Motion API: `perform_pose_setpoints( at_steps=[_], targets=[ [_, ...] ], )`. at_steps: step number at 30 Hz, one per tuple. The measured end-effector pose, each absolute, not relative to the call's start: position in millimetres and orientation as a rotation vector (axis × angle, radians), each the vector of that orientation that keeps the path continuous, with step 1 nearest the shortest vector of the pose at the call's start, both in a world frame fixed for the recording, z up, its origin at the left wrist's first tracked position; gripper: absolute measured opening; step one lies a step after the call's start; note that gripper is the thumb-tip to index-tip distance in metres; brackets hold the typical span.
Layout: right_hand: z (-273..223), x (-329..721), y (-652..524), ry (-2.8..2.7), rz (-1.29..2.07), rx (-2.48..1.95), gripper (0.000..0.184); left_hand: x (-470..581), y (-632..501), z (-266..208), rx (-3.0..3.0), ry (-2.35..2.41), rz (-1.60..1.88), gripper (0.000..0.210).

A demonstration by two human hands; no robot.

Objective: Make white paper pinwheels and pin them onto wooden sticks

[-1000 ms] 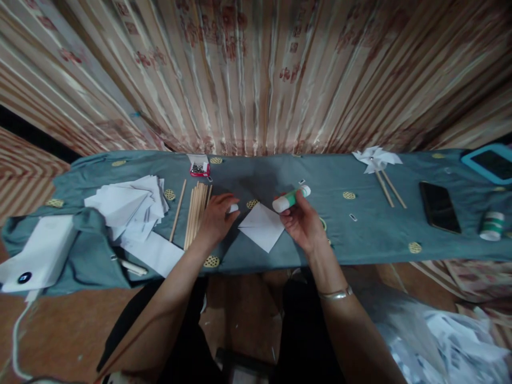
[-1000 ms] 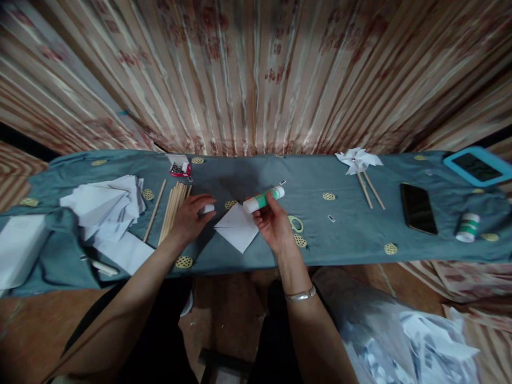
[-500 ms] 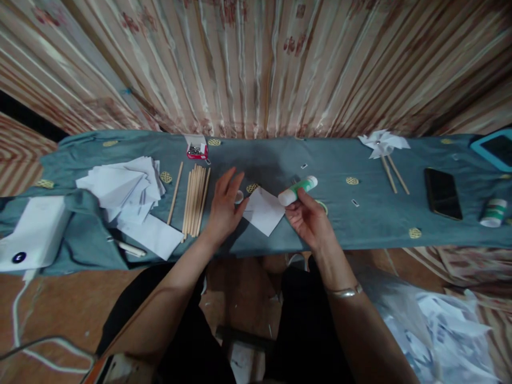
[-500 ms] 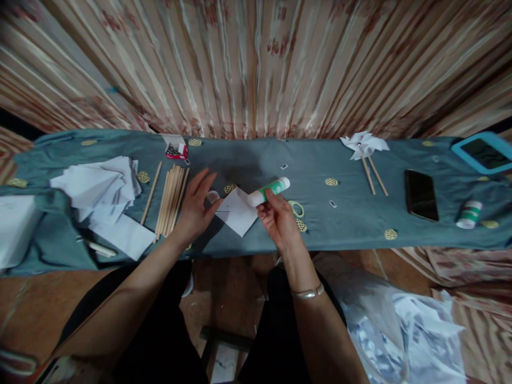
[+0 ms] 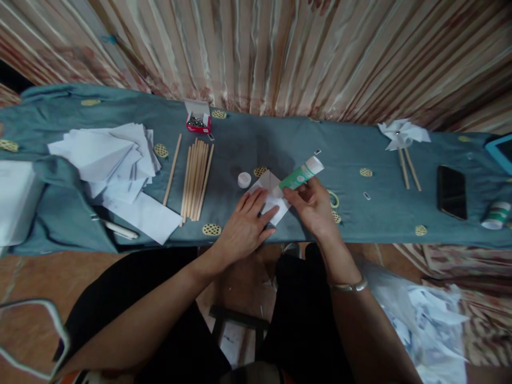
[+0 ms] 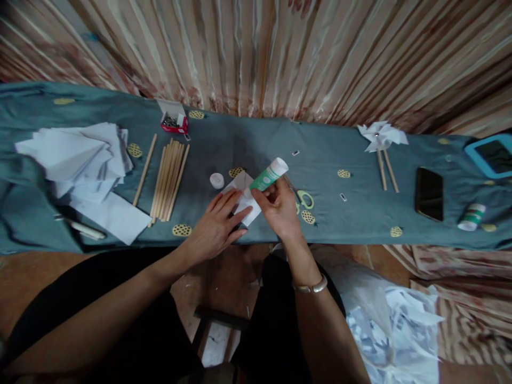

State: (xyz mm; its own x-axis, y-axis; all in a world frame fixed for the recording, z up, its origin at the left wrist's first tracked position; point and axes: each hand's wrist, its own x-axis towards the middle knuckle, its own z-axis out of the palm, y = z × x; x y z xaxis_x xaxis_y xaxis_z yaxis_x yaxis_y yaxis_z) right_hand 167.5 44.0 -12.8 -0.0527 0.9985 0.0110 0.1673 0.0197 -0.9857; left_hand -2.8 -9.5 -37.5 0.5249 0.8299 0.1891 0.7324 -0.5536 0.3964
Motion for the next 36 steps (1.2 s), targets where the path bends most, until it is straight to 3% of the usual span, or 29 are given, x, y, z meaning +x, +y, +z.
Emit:
perform_pose_setpoints(
  at_steps=[6, 13, 36],
  targets=[
    [-16.0, 170.3, 39.1, -1.736, 0.788, -1.474, 0.024, -2.7, -9.8, -39.8, 2.474, 1.302, 0.555, 0.050],
    [-13.0, 166.3, 32.9, -1.884, 0.612, -1.513, 0.027, -2.0, -10.4, -42.4, 2.444, 1.304, 0.610, 0.051],
    [-20.3, 161.8, 32.8, -2.024, 0.443, -1.553, 0.032, -3.4, -12.7, -38.2, 2.487, 1.392, 0.586, 0.046]
  ],
)
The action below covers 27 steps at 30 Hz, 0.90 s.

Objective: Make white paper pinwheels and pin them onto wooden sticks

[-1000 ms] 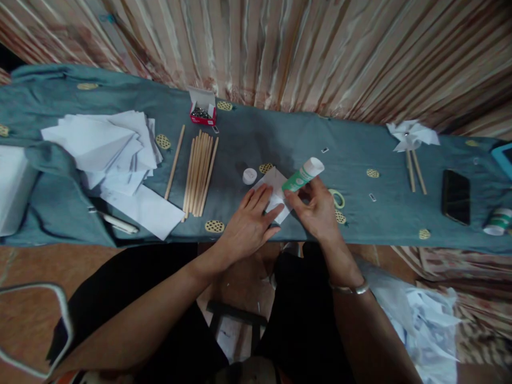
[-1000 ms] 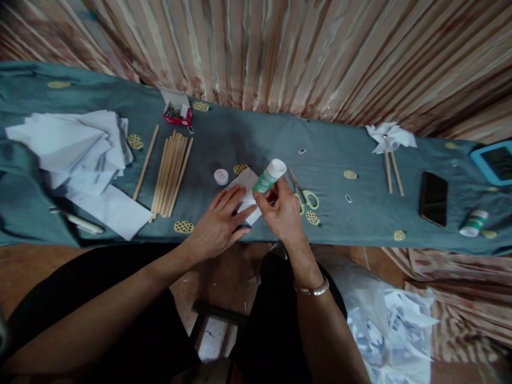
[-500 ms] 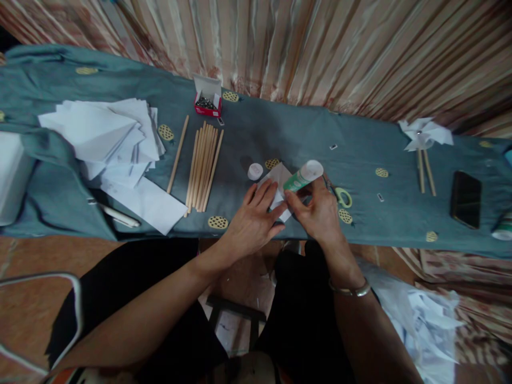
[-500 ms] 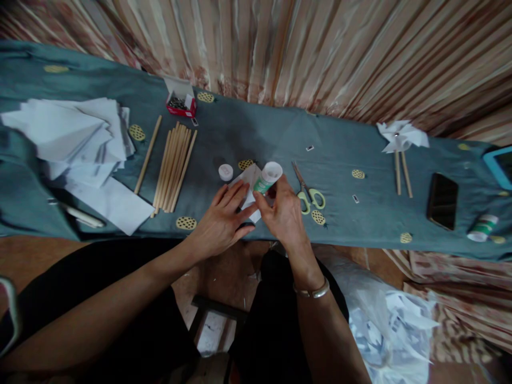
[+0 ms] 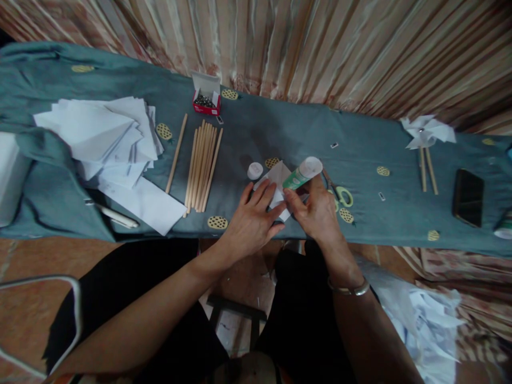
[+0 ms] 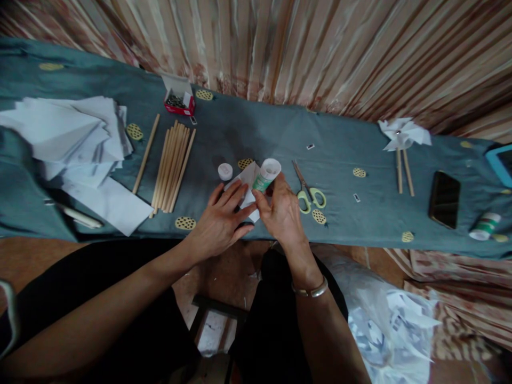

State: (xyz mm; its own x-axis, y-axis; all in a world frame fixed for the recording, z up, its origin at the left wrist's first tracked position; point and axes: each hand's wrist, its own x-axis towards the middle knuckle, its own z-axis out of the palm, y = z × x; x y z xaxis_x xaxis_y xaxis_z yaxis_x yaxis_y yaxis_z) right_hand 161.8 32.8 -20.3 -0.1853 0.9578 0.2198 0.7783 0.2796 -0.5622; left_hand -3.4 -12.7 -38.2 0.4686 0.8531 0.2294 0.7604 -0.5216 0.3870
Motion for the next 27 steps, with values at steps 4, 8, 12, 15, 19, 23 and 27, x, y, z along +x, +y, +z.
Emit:
perform_pose_setpoints(
  at_steps=[4, 8, 12, 15, 19, 23, 27],
  targets=[
    [-22.7, 160.6, 35.0, -2.048, 0.446, -1.536, 0.035, -3.4, -13.3, -37.0, 2.501, 1.412, 0.576, 0.046],
    [-24.9, 160.1, 37.2, -2.072, 0.459, -1.511, 0.036, -3.0, -13.2, -36.7, 2.515, 1.426, 0.547, 0.047],
    [-23.7, 159.2, 38.0, -2.104, 0.449, -1.455, 0.034, -2.8, -13.0, -36.3, 2.514, 1.436, 0.539, 0.048],
    [-20.1, 157.7, 37.6, -2.146, 0.439, -1.469, 0.030, -2.6, -13.0, -35.5, 2.511, 1.443, 0.539, 0.048],
    [-16.2, 156.7, 36.3, -2.202, 0.435, -1.484, 0.028, -1.9, -13.0, -34.9, 2.512, 1.450, 0.518, 0.048],
    [-15.2, 157.6, 34.4, -2.236, 0.431, -1.484, 0.031, -1.6, -13.3, -34.7, 2.512, 1.458, 0.515, 0.046],
    [-14.5, 158.1, 32.2, -2.264, 0.397, -1.462, 0.031, -1.7, -13.3, -34.3, 2.512, 1.457, 0.500, 0.047]
  ],
)
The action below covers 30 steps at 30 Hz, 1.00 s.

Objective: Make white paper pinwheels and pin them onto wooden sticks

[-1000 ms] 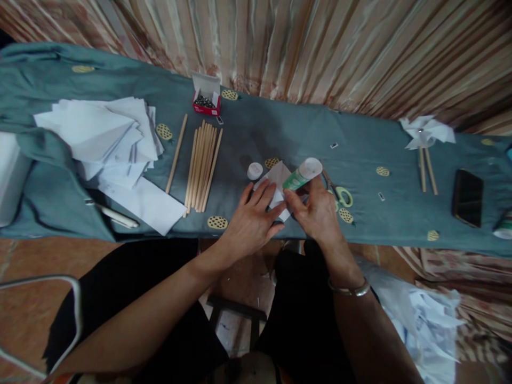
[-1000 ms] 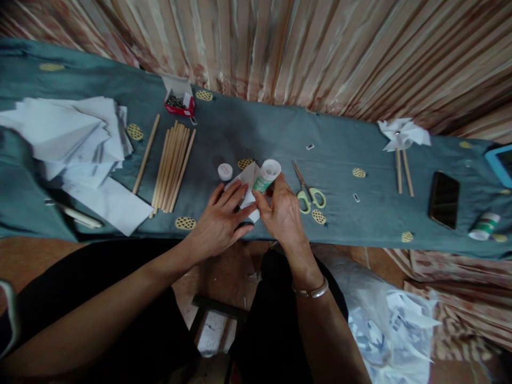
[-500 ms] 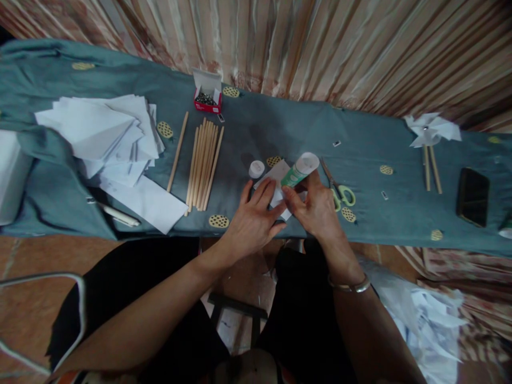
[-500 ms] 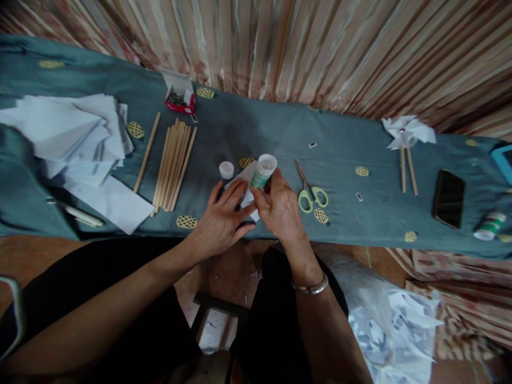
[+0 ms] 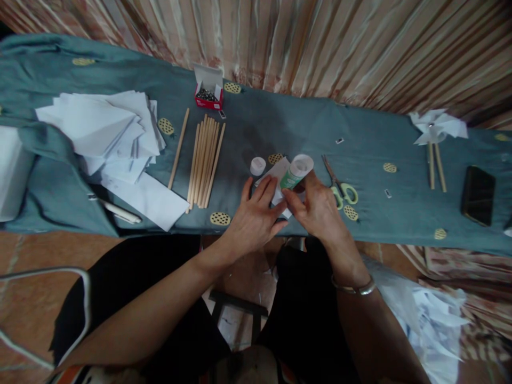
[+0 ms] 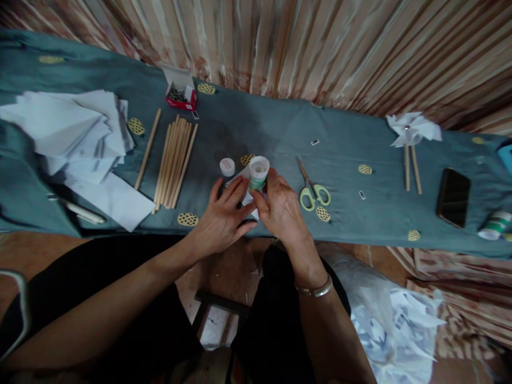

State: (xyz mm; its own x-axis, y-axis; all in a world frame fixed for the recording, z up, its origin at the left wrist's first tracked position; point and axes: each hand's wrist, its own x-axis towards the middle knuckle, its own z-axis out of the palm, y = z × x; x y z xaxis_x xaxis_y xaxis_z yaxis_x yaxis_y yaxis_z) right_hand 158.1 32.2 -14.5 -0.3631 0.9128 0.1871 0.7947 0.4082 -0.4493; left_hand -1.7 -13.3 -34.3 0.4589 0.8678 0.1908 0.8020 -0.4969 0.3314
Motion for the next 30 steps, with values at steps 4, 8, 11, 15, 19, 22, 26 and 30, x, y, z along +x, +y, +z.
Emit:
perform_pose_setpoints(
  at_steps=[4, 8, 11, 15, 19, 22, 26, 30],
  targets=[
    [-14.1, 158.3, 30.1, -2.281, 0.368, -1.406, 0.029, -1.9, -13.1, -36.2, 2.521, 1.458, 0.495, 0.045],
    [-15.0, 159.7, 27.7, -2.275, 0.370, -1.401, 0.030, -2.0, -13.4, -39.0, 2.526, 1.451, 0.522, 0.044],
    [-16.2, 161.4, 25.9, -2.263, 0.374, -1.417, 0.032, -1.8, -13.7, -39.5, 2.527, 1.447, 0.531, 0.043],
    [-18.0, 163.4, 24.8, -2.259, 0.355, -1.418, 0.033, -1.9, -13.7, -39.2, 2.519, 1.447, 0.547, 0.043],
    [-17.9, 164.7, 24.1, -2.269, 0.339, -1.424, 0.032, -2.3, -13.5, -38.9, 2.520, 1.442, 0.540, 0.043],
    [-16.4, 165.6, 23.0, -2.287, 0.332, -1.421, 0.032, -2.4, -13.5, -38.7, 2.522, 1.443, 0.526, 0.043],
    [-15.1, 167.2, 21.6, -2.300, 0.314, -1.430, 0.031, -2.4, -13.7, -39.2, 2.506, 1.444, 0.541, 0.044],
    [-15.9, 168.9, 21.3, -2.291, 0.298, -1.448, 0.035, -2.5, -13.8, -39.8, 2.497, 1.433, 0.551, 0.045]
  ],
)
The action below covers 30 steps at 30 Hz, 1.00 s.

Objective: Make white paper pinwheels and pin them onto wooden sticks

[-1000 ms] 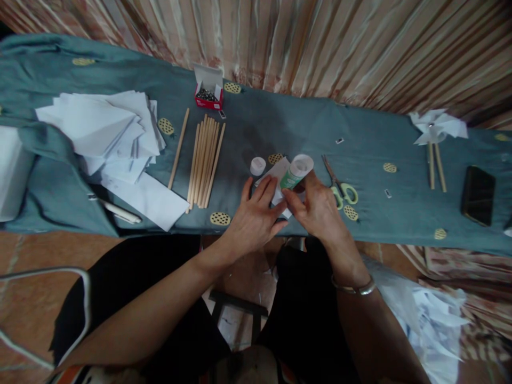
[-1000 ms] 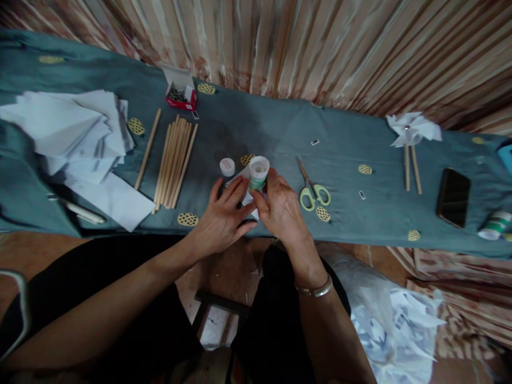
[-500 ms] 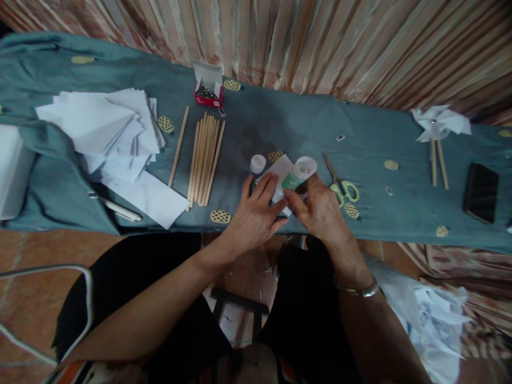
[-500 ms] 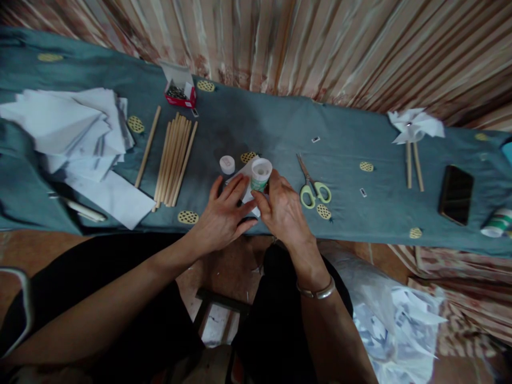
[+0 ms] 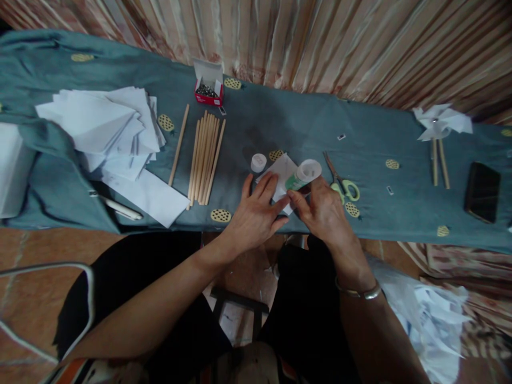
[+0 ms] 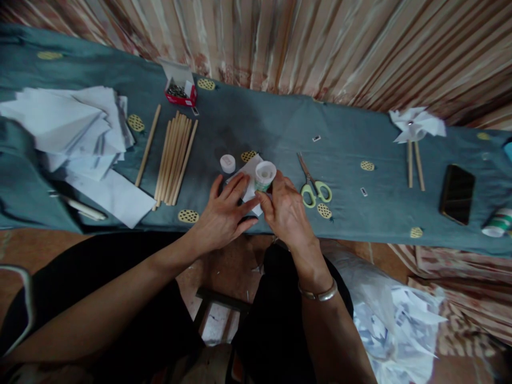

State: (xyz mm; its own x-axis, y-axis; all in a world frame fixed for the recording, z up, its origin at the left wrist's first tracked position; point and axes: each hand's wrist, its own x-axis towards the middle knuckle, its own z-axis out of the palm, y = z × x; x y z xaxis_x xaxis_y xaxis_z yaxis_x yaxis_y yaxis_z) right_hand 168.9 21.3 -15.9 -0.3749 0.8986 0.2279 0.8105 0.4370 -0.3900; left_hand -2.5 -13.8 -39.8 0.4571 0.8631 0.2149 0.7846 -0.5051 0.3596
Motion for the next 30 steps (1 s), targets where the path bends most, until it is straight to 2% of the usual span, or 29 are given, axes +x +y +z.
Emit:
perform_pose_setpoints(
  at_steps=[30],
  targets=[
    [-21.1, 170.0, 24.7, -2.175, 0.350, -1.479, 0.033, -2.9, -14.3, -39.2, 2.552, 1.442, 0.492, 0.048]
  ],
)
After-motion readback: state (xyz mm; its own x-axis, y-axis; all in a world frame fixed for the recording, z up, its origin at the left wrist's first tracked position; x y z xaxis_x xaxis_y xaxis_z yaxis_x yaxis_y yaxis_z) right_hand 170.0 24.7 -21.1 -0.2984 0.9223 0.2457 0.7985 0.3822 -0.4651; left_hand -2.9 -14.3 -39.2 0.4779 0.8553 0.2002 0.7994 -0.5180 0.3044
